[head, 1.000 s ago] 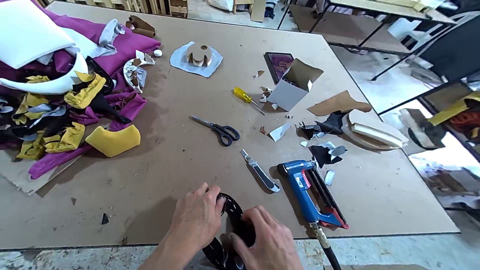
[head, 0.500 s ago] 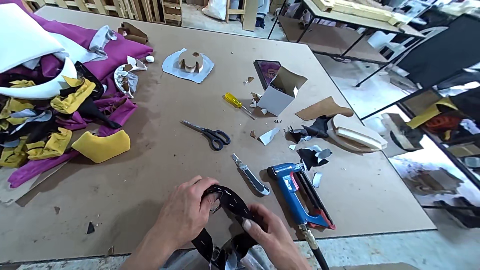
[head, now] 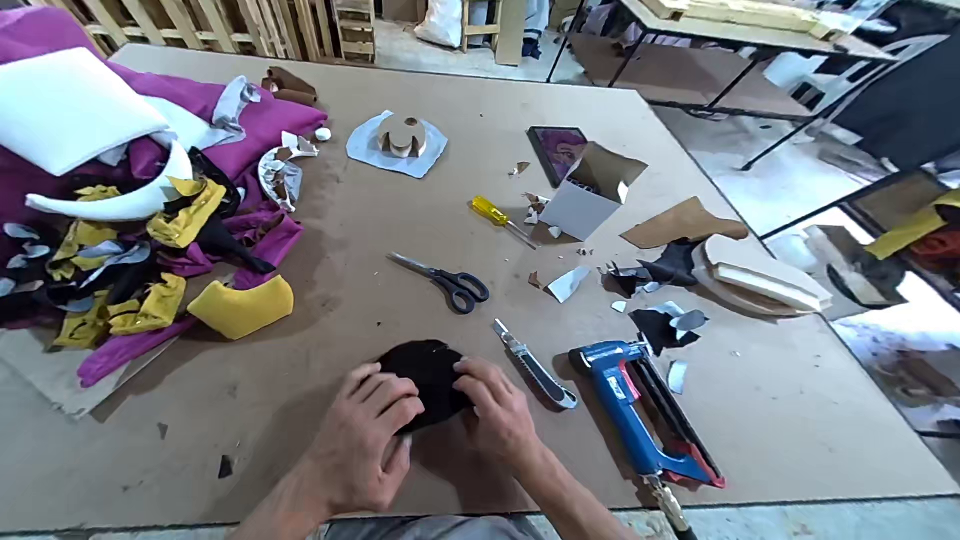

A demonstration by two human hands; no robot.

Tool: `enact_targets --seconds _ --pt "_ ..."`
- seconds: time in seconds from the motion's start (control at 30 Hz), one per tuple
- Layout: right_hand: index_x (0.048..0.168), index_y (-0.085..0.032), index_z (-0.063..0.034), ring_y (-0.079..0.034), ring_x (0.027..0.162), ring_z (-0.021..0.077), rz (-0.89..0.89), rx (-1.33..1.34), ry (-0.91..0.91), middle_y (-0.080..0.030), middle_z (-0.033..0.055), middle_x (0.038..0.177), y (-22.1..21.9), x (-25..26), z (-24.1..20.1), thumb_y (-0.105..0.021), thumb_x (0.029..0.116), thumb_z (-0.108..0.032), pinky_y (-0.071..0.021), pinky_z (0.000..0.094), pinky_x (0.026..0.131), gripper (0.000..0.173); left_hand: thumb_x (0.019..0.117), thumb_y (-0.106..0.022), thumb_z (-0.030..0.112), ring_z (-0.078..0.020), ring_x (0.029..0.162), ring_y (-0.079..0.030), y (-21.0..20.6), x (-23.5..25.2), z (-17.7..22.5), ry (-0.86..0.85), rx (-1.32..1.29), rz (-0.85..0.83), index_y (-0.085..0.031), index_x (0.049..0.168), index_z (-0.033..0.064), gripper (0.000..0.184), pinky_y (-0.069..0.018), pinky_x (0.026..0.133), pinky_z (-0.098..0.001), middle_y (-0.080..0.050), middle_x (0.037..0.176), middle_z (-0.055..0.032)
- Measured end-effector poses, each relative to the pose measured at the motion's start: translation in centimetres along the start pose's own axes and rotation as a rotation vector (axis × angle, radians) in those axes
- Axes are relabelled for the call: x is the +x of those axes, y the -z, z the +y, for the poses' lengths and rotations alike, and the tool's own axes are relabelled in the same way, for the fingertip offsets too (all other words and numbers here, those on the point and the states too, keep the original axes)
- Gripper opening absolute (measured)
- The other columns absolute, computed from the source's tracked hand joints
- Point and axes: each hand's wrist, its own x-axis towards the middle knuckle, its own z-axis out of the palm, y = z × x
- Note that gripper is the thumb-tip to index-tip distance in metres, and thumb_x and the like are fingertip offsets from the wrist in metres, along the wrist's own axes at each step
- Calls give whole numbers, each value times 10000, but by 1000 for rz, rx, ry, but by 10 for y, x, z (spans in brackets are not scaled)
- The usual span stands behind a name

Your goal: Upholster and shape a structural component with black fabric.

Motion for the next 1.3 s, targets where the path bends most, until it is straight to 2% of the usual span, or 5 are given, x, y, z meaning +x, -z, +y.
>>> enact_targets --seconds 0.47,0.8,1.07,1.2,1.3 --pt "1078 -754 -202 -620 1254 281 -265 -136 -226 -692 92 1266 -15 -36 -33 -575 922 -276 -550 443 973 249 1006 -570 285 -387 1462 -420 -81 -44 40 303 267 57 -699 1227 320 257 -258 1091 -810 -561 1492 -67" --pt "1463 -518 25 -444 1341 581 -197 -554 -955 -470 383 1445 171 -106 46 -716 877 -451 -370 681 1095 780 1046 -450 481 -332 1530 -318 -80 -41 37 349 292 5 -666 1273 394 325 -155 1150 -783 -466 1586 -12" --pt "1483 -472 31 -610 1148 546 -433 -492 -927 -487 333 1456 169 -63 66 -812 724 -109 -511 716 832 843 1047 -435 378 -353 1536 -294 -84 -43 43 364 325 -34 -585 1381 429 369 -160 1123 -807 -424 1609 -24" --pt "1503 -395 77 -605 1192 472 -447 -386 -990 -559 341 1363 208 -35 57 -653 931 -256 -486 649 978 710 1057 -434 377 -314 1524 -331 -75 -46 24 277 168 32 -651 1315 395 337 -182 1161 -766 -514 1545 36" --pt "1438 -374 72 -699 754 233 -497 -124 -1090 -634 173 1068 227 -3 25 -480 1036 -306 -618 476 671 562 1056 -454 400 -275 1510 -368 -66 -57 15 243 96 35 -632 1345 387 340 -225 1176 -726 -533 1528 57"
